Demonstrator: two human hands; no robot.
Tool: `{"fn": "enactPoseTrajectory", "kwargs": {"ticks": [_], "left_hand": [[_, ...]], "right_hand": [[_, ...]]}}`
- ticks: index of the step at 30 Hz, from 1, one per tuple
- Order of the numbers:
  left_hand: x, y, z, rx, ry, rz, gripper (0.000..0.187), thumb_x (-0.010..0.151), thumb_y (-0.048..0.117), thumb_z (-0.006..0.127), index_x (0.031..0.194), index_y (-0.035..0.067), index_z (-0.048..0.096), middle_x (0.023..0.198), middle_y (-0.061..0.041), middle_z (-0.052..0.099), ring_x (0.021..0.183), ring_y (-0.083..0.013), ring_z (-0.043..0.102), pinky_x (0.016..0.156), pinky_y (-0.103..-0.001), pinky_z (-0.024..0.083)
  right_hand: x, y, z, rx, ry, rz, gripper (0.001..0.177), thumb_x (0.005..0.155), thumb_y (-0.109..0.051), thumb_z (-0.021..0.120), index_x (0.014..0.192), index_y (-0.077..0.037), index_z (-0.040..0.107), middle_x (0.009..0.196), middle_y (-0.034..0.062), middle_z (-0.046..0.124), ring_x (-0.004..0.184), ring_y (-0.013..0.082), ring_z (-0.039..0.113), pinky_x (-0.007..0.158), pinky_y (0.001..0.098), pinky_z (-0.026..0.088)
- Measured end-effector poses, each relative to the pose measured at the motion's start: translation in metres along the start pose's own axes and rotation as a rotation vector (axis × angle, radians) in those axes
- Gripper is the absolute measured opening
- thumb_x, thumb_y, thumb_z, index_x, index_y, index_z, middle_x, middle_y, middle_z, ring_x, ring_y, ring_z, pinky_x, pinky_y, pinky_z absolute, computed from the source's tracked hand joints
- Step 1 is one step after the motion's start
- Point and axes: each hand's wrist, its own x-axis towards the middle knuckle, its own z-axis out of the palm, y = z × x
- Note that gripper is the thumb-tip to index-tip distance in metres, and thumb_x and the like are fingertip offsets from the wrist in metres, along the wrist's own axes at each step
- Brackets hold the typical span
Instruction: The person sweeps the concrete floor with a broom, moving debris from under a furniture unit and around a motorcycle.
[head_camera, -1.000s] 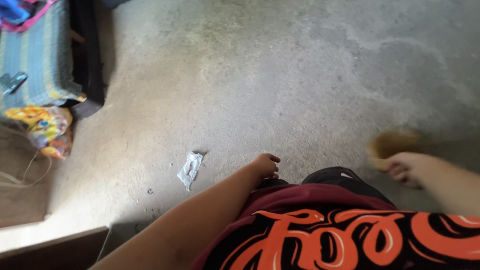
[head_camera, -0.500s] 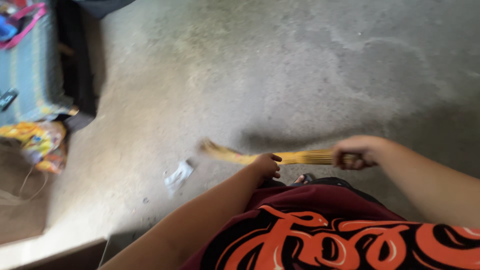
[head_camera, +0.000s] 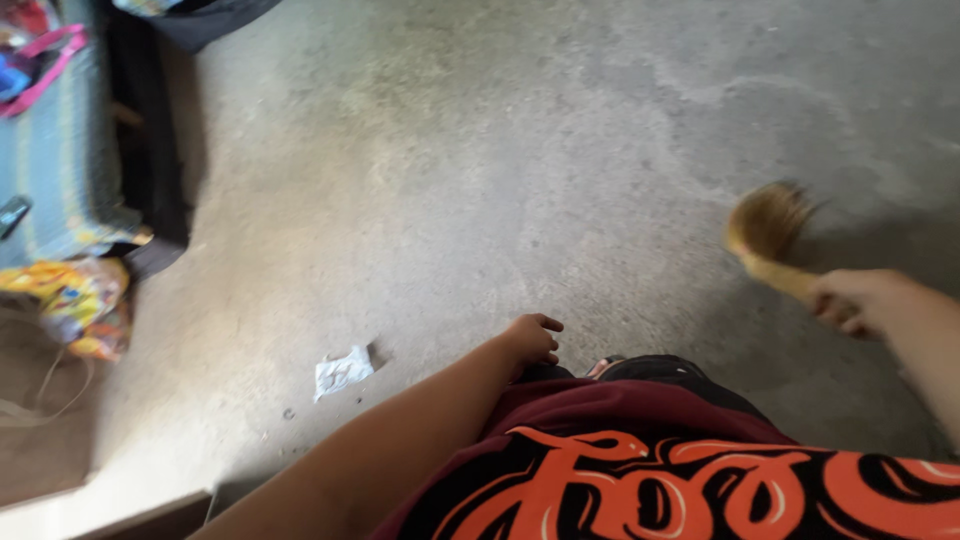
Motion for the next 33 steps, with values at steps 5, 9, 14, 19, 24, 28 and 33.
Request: {"fn": "enactPoseTrajectory", "kwargs": {"ticks": [5, 9, 14, 19, 24, 28, 33], "left_hand": [[0.013, -0.021, -0.003, -0.064, 0.031, -0.007, 0.051, 0.089, -0.007, 0.061, 0.137, 0.010, 0.064, 0.119, -0.019, 0.073, 0.085, -0.0254, 0.074, 0.075, -0.037, 0.062], [0.002, -0.024, -0.002, -0.111, 0.076, -0.015, 0.049, 0.091, -0.005, 0.058, 0.136, 0.011, 0.064, 0.115, -0.019, 0.074, 0.080, -0.0237, 0.073, 0.071, -0.036, 0.059], [-0.022, -0.024, -0.005, -0.154, 0.068, 0.002, 0.049, 0.090, -0.007, 0.061, 0.136, 0.009, 0.066, 0.116, -0.020, 0.071, 0.081, -0.0212, 0.074, 0.071, -0.031, 0.062], [-0.032, -0.041, -0.021, -0.100, -0.002, 0.018, 0.051, 0.090, -0.006, 0.064, 0.138, 0.010, 0.062, 0.117, -0.021, 0.073, 0.080, -0.0202, 0.073, 0.069, -0.032, 0.060], [-0.034, -0.075, -0.039, -0.078, -0.014, 0.033, 0.051, 0.092, -0.006, 0.059, 0.141, 0.009, 0.060, 0.113, -0.017, 0.074, 0.078, -0.0217, 0.074, 0.066, -0.034, 0.058], [-0.034, -0.117, -0.061, -0.040, -0.061, 0.068, 0.053, 0.089, -0.007, 0.065, 0.141, 0.006, 0.060, 0.107, -0.020, 0.075, 0.077, -0.0228, 0.073, 0.066, -0.035, 0.060], [-0.052, -0.156, -0.090, 0.102, 0.018, 0.095, 0.059, 0.084, -0.009, 0.073, 0.139, 0.008, 0.061, 0.107, -0.016, 0.076, 0.077, -0.0195, 0.069, 0.066, -0.035, 0.058]], "right_hand": [[-0.059, -0.062, 0.163, -0.190, -0.226, -0.124, 0.028, 0.083, -0.029, 0.084, 0.085, -0.004, 0.071, 0.065, 0.0098, 0.064, 0.047, 0.0181, 0.051, 0.042, 0.0330, 0.036], [-0.152, -0.117, 0.254, -0.687, -0.271, -0.152, 0.016, 0.081, -0.003, 0.075, 0.067, -0.001, 0.068, 0.051, 0.0074, 0.054, 0.038, 0.0155, 0.047, 0.034, 0.0330, 0.035], [-0.203, -0.117, 0.210, -0.425, -0.419, -0.224, 0.007, 0.076, -0.005, 0.072, 0.077, 0.002, 0.070, 0.049, 0.0081, 0.048, 0.034, 0.0153, 0.037, 0.033, 0.0321, 0.025], [-0.231, -0.050, 0.131, -0.158, -0.146, -0.132, 0.021, 0.077, -0.004, 0.072, 0.098, -0.001, 0.069, 0.067, 0.0102, 0.058, 0.044, 0.0144, 0.044, 0.038, 0.0299, 0.030], [-0.166, 0.002, 0.081, 0.055, 0.026, 0.014, 0.016, 0.080, -0.002, 0.070, 0.095, 0.001, 0.064, 0.071, 0.0069, 0.053, 0.047, 0.0119, 0.042, 0.040, 0.0266, 0.027], [-0.102, 0.015, 0.093, 0.131, -0.022, 0.062, 0.014, 0.080, -0.004, 0.069, 0.086, -0.008, 0.057, 0.072, 0.0052, 0.050, 0.047, 0.0124, 0.045, 0.040, 0.0278, 0.024], [-0.114, -0.005, 0.270, -0.272, -0.206, -0.095, 0.025, 0.085, -0.024, 0.071, 0.085, 0.001, 0.073, 0.073, 0.0163, 0.070, 0.052, 0.0284, 0.062, 0.043, 0.0436, 0.052]]}}
